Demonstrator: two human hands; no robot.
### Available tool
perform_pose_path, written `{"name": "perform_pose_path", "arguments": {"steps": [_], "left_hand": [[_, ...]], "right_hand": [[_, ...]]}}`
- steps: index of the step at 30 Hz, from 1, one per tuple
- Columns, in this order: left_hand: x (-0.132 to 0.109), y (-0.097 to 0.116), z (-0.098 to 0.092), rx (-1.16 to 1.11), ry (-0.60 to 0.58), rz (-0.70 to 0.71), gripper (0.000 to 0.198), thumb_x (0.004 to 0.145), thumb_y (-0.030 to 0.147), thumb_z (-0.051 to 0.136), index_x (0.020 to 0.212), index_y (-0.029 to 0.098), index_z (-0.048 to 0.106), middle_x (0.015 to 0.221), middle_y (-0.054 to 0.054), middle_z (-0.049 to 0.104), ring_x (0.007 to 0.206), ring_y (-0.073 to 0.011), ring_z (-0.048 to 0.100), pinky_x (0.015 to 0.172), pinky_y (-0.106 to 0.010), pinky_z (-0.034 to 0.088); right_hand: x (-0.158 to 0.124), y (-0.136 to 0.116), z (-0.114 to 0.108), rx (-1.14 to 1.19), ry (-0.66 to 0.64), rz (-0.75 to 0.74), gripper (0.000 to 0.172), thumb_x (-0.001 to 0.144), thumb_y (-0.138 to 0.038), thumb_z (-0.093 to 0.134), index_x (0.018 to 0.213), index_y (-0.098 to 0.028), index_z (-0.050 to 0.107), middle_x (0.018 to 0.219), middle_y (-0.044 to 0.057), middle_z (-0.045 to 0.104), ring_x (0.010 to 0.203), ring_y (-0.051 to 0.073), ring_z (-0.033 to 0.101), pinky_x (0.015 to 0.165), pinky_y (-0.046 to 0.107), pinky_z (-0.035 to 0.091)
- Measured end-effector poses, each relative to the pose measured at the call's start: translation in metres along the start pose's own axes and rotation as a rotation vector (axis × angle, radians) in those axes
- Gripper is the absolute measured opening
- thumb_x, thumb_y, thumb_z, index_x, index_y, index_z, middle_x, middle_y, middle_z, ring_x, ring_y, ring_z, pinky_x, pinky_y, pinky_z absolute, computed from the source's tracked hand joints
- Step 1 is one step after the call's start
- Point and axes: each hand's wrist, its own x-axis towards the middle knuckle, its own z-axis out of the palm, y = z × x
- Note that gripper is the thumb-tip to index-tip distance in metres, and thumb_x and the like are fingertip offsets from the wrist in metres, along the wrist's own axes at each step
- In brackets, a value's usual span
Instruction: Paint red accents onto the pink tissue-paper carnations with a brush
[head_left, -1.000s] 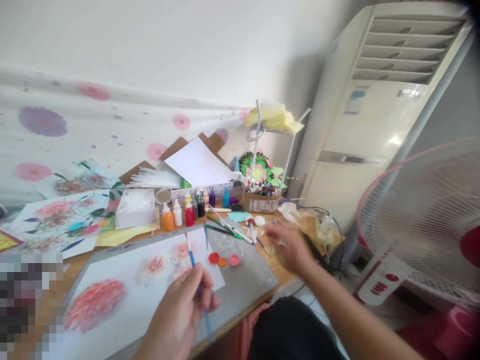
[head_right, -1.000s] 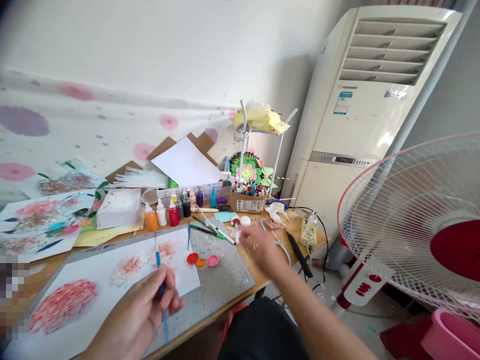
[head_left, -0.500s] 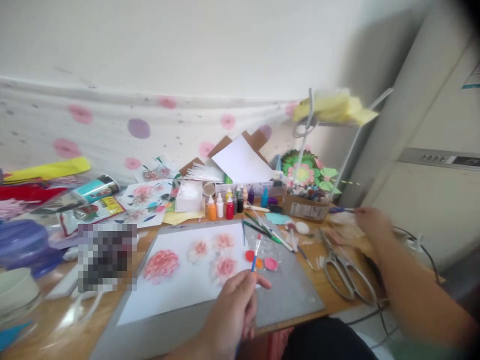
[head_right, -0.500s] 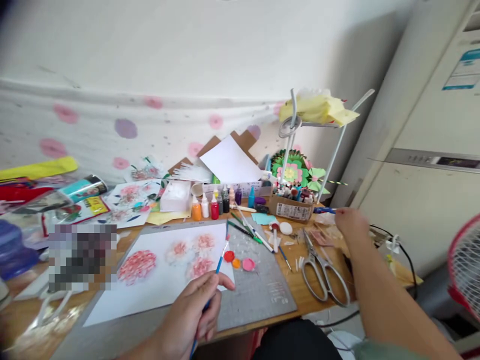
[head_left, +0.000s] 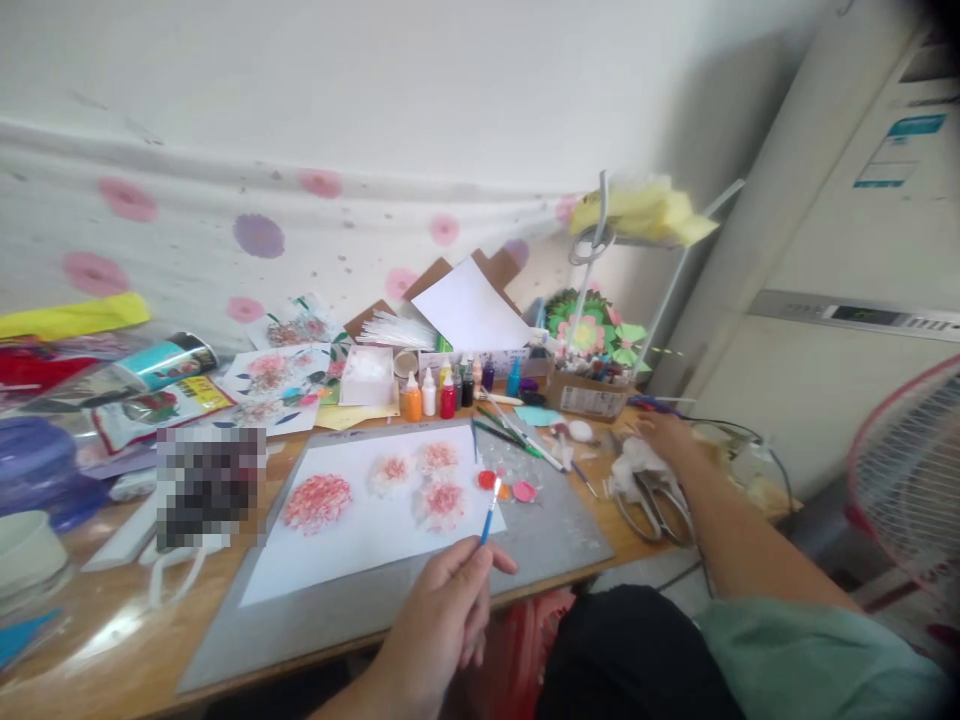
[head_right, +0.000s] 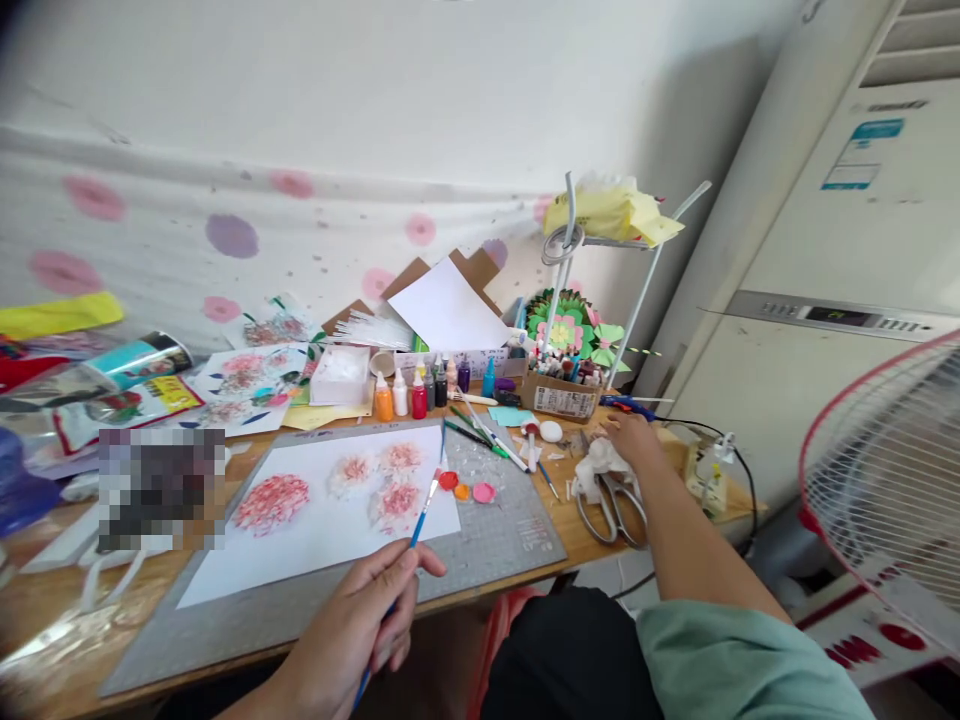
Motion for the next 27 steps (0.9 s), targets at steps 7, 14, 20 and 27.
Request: {"name": "perform_pose_path", "arguments": {"steps": [7,14,20,27], "left_hand": [[0.004,-0.007,0.008,0.045,-0.045,-0.026,0.046,0.082,0.06,0.048,0.088,0.016,0.058,0.042,0.01,0.026,0.037,-0.0062,0.02,0.044,-0.021,0.031],[0.003,-0.003,0.013,0.081,-0.068,0.001,0.045,0.084,0.059,0.047,0.089,0.016,0.057,0.042,0.01,0.028,0.038,-0.0071,0.022,0.045,-0.021,0.031],[-0.004,0.0,0.02,0.103,-0.087,0.092,0.041,0.088,0.054,0.042,0.088,0.016,0.055,0.041,0.01,0.029,0.038,-0.0078,0.023,0.045,-0.022,0.028],[-0.017,-0.003,0.013,0.149,-0.041,0.133,0.041,0.085,0.055,0.047,0.068,0.019,0.044,0.039,0.01,0.029,0.036,-0.0067,0.025,0.042,-0.022,0.022]], "right_hand": [[-0.024,0.014,-0.014,0.324,-0.113,0.047,0.028,0.089,-0.033,0.055,0.111,-0.018,0.057,0.113,0.006,0.058,0.096,0.02,0.059,0.08,0.038,0.051],[-0.048,-0.026,-0.045,0.619,-0.043,0.048,0.025,0.089,-0.032,0.053,0.11,-0.018,0.058,0.116,0.008,0.057,0.098,0.019,0.057,0.084,0.04,0.049],[-0.132,-0.136,-0.061,1.145,-0.153,-0.104,0.023,0.068,-0.034,0.069,0.087,-0.02,0.068,0.089,0.002,0.067,0.083,0.02,0.061,0.075,0.032,0.049],[-0.216,-0.21,-0.044,1.624,-0.366,0.016,0.021,0.066,-0.042,0.064,0.067,-0.021,0.065,0.056,0.003,0.064,0.058,0.022,0.063,0.052,0.032,0.05]]}}
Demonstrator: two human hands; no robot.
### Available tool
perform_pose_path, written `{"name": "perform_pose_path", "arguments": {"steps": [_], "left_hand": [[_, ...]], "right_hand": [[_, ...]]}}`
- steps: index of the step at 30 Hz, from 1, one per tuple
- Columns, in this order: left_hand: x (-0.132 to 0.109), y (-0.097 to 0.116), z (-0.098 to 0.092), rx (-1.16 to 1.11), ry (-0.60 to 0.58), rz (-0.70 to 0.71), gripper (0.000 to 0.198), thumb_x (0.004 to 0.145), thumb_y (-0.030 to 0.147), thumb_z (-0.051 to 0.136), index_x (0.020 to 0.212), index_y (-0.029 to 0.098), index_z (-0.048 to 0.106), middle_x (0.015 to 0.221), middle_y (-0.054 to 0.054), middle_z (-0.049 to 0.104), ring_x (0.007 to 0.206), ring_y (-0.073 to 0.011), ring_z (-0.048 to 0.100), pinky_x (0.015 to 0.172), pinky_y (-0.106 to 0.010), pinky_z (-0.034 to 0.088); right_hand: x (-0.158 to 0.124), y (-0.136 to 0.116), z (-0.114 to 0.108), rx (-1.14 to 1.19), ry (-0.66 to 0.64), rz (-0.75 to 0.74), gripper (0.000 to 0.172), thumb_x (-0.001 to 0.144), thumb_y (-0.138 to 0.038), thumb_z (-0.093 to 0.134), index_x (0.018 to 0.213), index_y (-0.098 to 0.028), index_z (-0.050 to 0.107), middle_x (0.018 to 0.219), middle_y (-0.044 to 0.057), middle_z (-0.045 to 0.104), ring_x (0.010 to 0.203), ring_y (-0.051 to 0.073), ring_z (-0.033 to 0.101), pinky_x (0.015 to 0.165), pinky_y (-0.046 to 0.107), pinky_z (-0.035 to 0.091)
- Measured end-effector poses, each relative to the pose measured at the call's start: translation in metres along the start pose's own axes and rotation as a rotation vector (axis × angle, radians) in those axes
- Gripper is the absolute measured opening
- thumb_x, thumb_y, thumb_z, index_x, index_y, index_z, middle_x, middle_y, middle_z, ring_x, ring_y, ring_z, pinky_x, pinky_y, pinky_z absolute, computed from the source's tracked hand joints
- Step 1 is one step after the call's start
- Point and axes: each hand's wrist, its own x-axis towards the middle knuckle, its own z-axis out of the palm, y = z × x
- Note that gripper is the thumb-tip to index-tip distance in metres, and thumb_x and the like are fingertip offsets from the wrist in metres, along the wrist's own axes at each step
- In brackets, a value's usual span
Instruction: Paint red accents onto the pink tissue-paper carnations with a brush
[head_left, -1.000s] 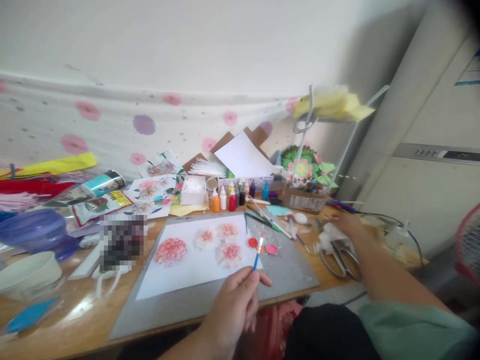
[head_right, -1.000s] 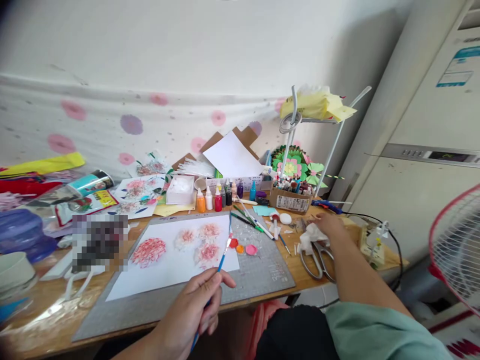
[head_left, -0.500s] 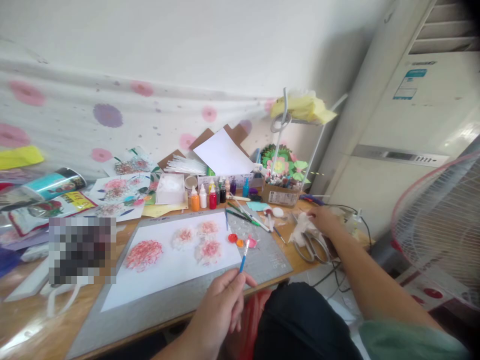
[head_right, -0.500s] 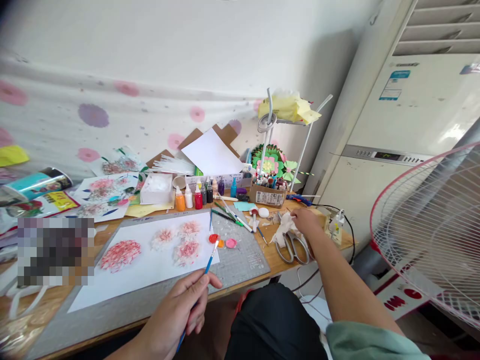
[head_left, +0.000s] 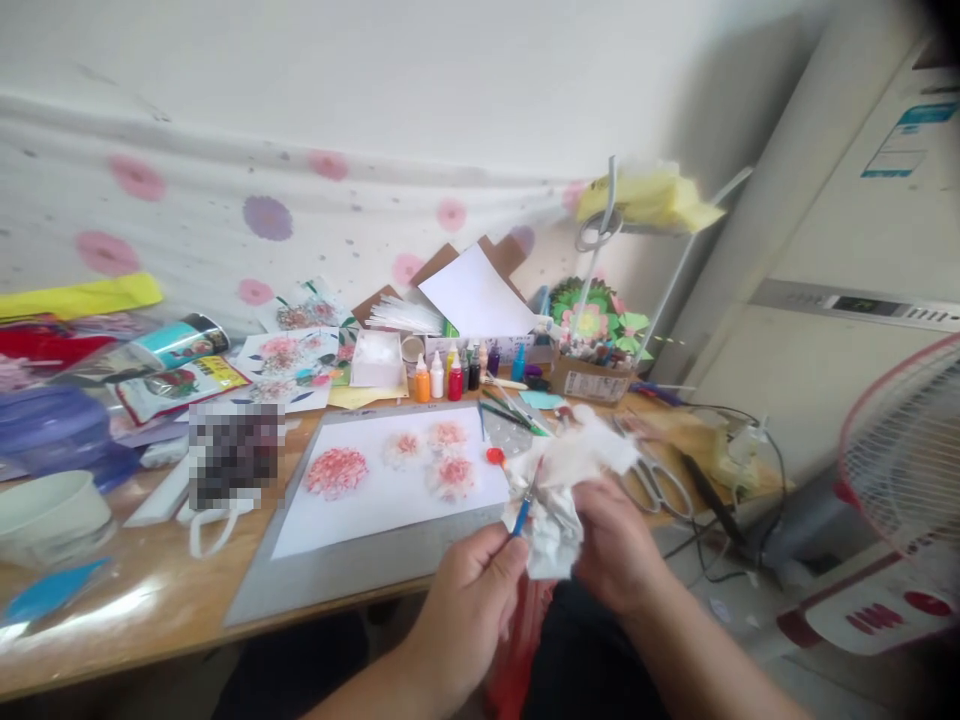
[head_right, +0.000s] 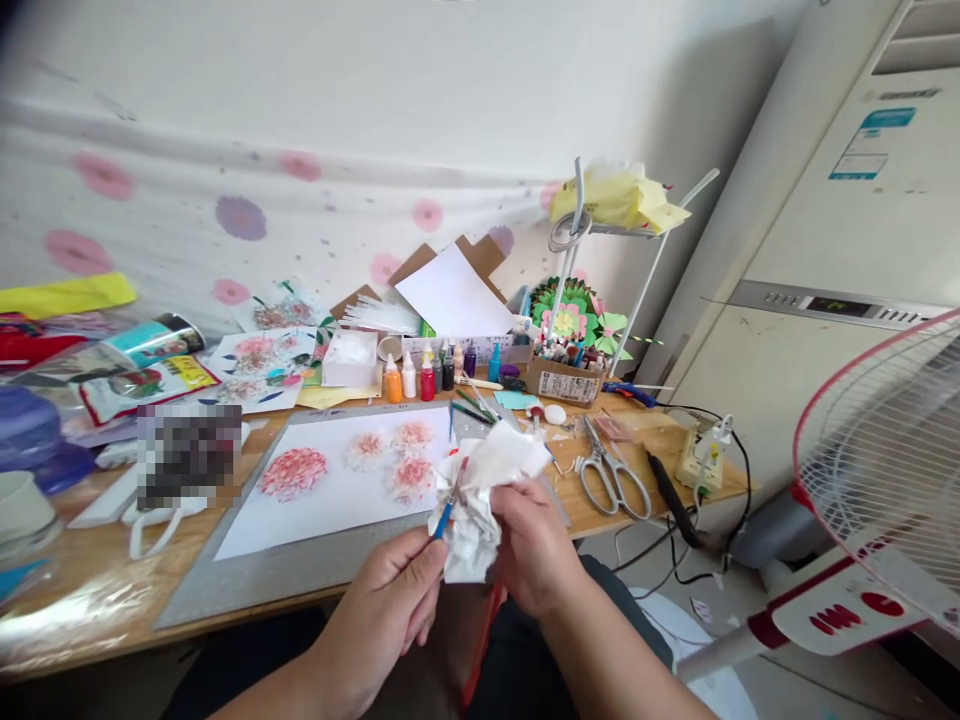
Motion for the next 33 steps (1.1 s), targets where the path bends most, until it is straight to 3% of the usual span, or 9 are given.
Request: {"name": "perform_pose_path", "arguments": {"steps": [5,11,15,19,22,27,33], "left_hand": [[-0.007,0.002,-0.004,0.014,0.036,-0.068,0.043,0.082,0.056,0.05,0.062,0.02,0.039,0.037,0.009,0.031,0.035,-0.0066,0.026,0.04,-0.022,0.019],[-0.014,0.003,-0.007,0.068,-0.006,-0.138,0.039,0.084,0.054,0.048,0.068,0.018,0.048,0.035,0.01,0.03,0.031,-0.0061,0.023,0.038,-0.021,0.02],[-0.018,0.002,-0.009,0.144,-0.021,-0.162,0.039,0.087,0.052,0.044,0.074,0.017,0.054,0.034,0.009,0.034,0.031,-0.0073,0.028,0.039,-0.021,0.024],[-0.017,0.004,-0.009,0.165,-0.067,-0.18,0.044,0.087,0.056,0.042,0.069,0.017,0.052,0.033,0.008,0.038,0.031,-0.0067,0.031,0.045,-0.022,0.031],[-0.016,0.005,-0.01,0.128,-0.11,-0.216,0.041,0.088,0.053,0.04,0.076,0.017,0.054,0.034,0.008,0.041,0.029,-0.0064,0.031,0.048,-0.022,0.036],[-0.021,0.01,-0.013,0.093,-0.179,-0.206,0.041,0.091,0.05,0.037,0.088,0.015,0.058,0.036,0.005,0.046,0.03,-0.0069,0.032,0.041,-0.02,0.03],[-0.025,0.017,-0.009,0.062,-0.208,-0.196,0.044,0.09,0.052,0.039,0.077,0.015,0.058,0.033,0.006,0.042,0.027,-0.0061,0.028,0.038,-0.019,0.026]], "right_hand": [[-0.007,0.003,0.008,0.121,-0.007,0.02,0.026,0.057,-0.029,0.077,0.081,-0.023,0.068,0.071,0.0,0.068,0.06,0.015,0.062,0.054,0.025,0.049],[-0.001,0.005,0.006,0.087,-0.02,-0.006,0.026,0.06,-0.04,0.074,0.071,-0.018,0.066,0.056,0.001,0.062,0.049,0.015,0.055,0.045,0.026,0.044],[0.004,0.0,-0.004,-0.007,-0.021,-0.08,0.019,0.059,-0.034,0.074,0.06,-0.018,0.064,0.054,0.001,0.058,0.048,0.013,0.05,0.044,0.024,0.041],[0.006,-0.005,-0.01,-0.153,0.017,-0.22,0.007,0.061,-0.022,0.07,0.059,-0.019,0.064,0.064,0.0,0.059,0.058,0.013,0.053,0.053,0.025,0.044],[0.006,-0.007,-0.012,-0.298,0.044,-0.36,0.008,0.063,-0.02,0.067,0.057,-0.02,0.062,0.064,0.001,0.059,0.061,0.015,0.054,0.057,0.027,0.045],[0.006,-0.012,-0.013,-0.517,0.071,-0.604,0.009,0.067,-0.025,0.068,0.059,-0.022,0.064,0.065,0.002,0.061,0.063,0.016,0.057,0.059,0.028,0.046],[0.003,-0.011,-0.022,-0.628,0.142,-0.879,0.013,0.069,-0.011,0.064,0.07,-0.024,0.068,0.077,0.002,0.064,0.07,0.016,0.06,0.064,0.029,0.047]]}}
